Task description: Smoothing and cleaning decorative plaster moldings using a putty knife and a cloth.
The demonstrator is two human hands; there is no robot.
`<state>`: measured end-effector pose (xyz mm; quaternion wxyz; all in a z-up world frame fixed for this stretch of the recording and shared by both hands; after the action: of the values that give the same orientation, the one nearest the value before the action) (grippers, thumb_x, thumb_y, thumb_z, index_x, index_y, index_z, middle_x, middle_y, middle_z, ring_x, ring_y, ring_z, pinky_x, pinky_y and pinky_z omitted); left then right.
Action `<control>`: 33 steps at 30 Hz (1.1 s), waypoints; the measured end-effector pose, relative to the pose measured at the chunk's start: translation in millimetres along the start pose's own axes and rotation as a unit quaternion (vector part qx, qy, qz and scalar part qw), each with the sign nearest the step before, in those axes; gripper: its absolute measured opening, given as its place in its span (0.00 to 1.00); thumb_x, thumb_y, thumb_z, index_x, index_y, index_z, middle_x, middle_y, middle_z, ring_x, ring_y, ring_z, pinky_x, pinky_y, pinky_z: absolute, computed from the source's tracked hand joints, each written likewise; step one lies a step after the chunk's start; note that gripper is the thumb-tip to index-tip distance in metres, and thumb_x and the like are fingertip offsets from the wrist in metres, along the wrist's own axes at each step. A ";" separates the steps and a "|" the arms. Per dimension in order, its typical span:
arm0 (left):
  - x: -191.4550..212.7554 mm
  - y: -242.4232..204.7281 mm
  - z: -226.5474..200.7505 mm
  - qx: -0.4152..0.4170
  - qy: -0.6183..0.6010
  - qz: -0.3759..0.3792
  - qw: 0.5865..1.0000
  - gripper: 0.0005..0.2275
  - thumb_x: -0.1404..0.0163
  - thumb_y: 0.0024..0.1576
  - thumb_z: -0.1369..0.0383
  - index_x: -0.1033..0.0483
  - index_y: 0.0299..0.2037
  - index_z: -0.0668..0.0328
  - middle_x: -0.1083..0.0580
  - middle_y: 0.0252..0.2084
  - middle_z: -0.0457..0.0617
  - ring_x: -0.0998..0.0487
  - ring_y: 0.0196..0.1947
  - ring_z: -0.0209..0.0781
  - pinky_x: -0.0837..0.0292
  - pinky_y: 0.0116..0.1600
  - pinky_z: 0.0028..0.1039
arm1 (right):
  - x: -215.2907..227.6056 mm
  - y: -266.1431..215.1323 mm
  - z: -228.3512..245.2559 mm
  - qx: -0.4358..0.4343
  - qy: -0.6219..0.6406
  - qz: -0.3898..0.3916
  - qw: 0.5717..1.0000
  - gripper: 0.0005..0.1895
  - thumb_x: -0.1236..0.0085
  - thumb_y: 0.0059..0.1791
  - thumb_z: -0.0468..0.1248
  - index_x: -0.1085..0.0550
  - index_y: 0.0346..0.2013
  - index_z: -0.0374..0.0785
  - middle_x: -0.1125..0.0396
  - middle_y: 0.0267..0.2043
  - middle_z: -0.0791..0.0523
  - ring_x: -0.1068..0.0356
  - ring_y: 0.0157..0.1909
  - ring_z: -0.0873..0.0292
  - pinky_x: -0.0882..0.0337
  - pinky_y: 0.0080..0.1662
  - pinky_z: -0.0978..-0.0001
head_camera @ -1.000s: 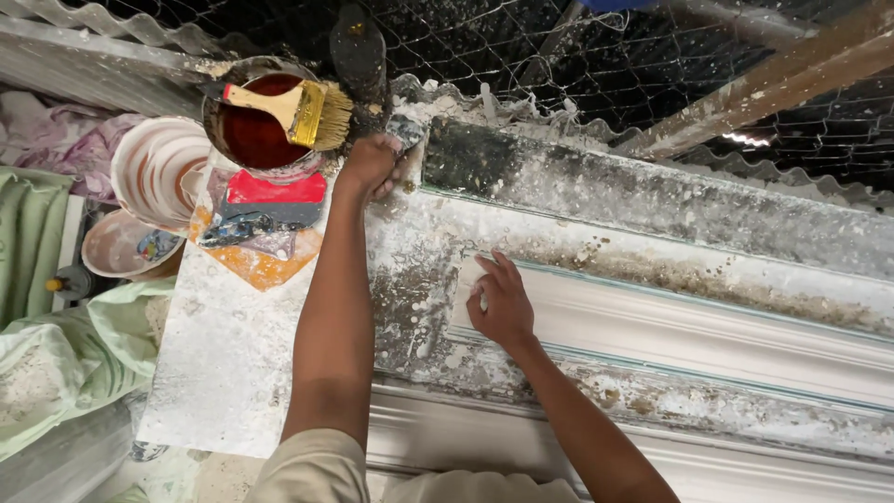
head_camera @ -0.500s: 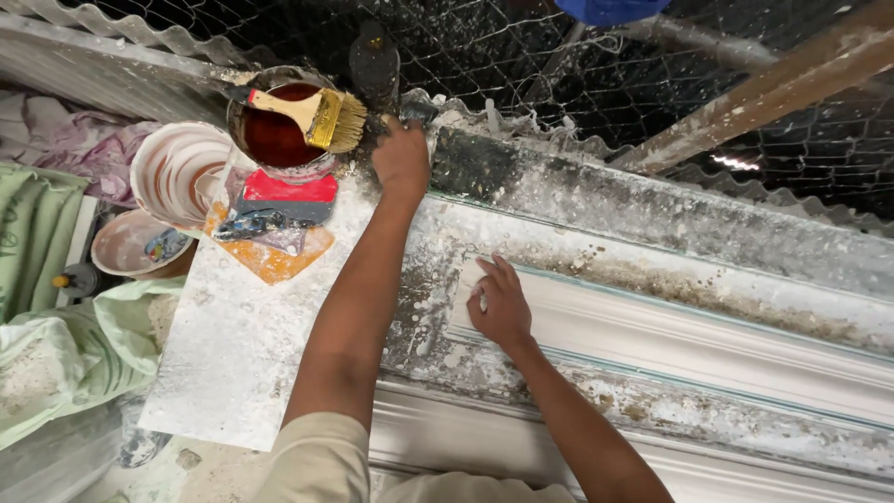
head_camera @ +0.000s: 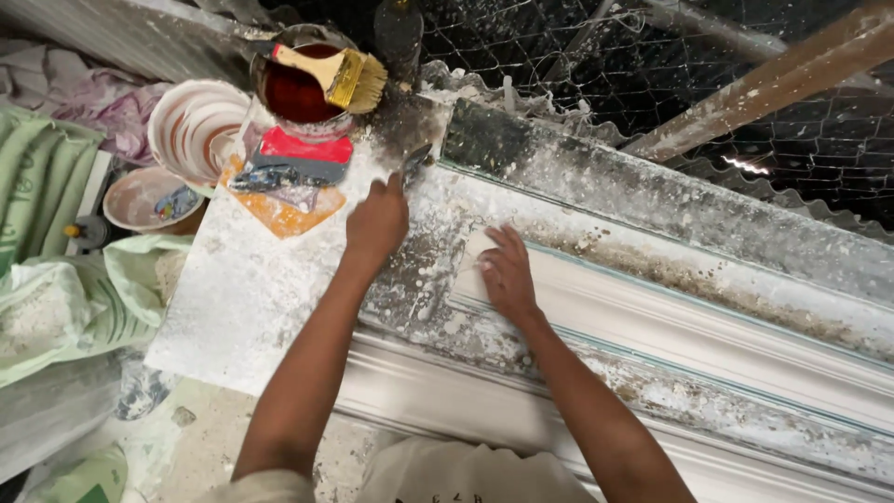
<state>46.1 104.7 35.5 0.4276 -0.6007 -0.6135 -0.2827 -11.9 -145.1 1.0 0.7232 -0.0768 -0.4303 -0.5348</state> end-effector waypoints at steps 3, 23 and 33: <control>-24.0 -74.5 31.6 -0.051 -0.194 -0.121 0.972 0.18 0.57 0.66 0.65 0.35 0.64 0.65 0.24 0.46 0.71 0.21 0.43 0.71 0.25 0.46 0.52 | 11.1 -9.5 -2.4 -0.045 0.021 -0.019 0.999 0.10 0.54 0.55 0.37 0.25 0.43 0.39 0.38 0.69 0.49 0.49 0.78 0.36 0.51 0.75 0.45; -101.4 -278.5 -34.0 -0.009 -0.405 -0.041 0.913 0.18 0.55 0.65 0.70 0.39 0.63 0.69 0.24 0.46 0.65 0.21 0.43 0.60 0.27 0.47 0.41 | 37.5 -188.1 -7.3 -0.327 0.134 -0.065 0.933 0.10 0.42 0.55 0.36 0.22 0.47 0.34 0.31 0.38 0.56 0.37 0.36 0.65 0.34 0.40 0.71; -167.8 -292.1 -78.2 0.083 -0.665 0.073 0.739 0.18 0.56 0.62 0.75 0.45 0.61 0.65 0.29 0.47 0.54 0.29 0.35 0.40 0.34 0.34 0.32 | 8.1 -210.8 62.6 -0.421 0.358 0.146 0.821 0.33 0.59 0.55 0.49 0.53 0.74 0.48 0.38 0.63 0.64 0.36 0.64 0.67 0.29 0.55 0.70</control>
<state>-240.0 -80.4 -23.7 -0.0217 -0.6411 -0.7171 0.2724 -222.2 -202.8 -28.2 0.7933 -0.2391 0.1422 -0.5416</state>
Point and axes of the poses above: each hand's wrist, its own y-axis towards the middle knuckle, its own x-axis out of the back of the hand, z = x × y, the point moved 9 cm from there along y, towards the middle knuckle
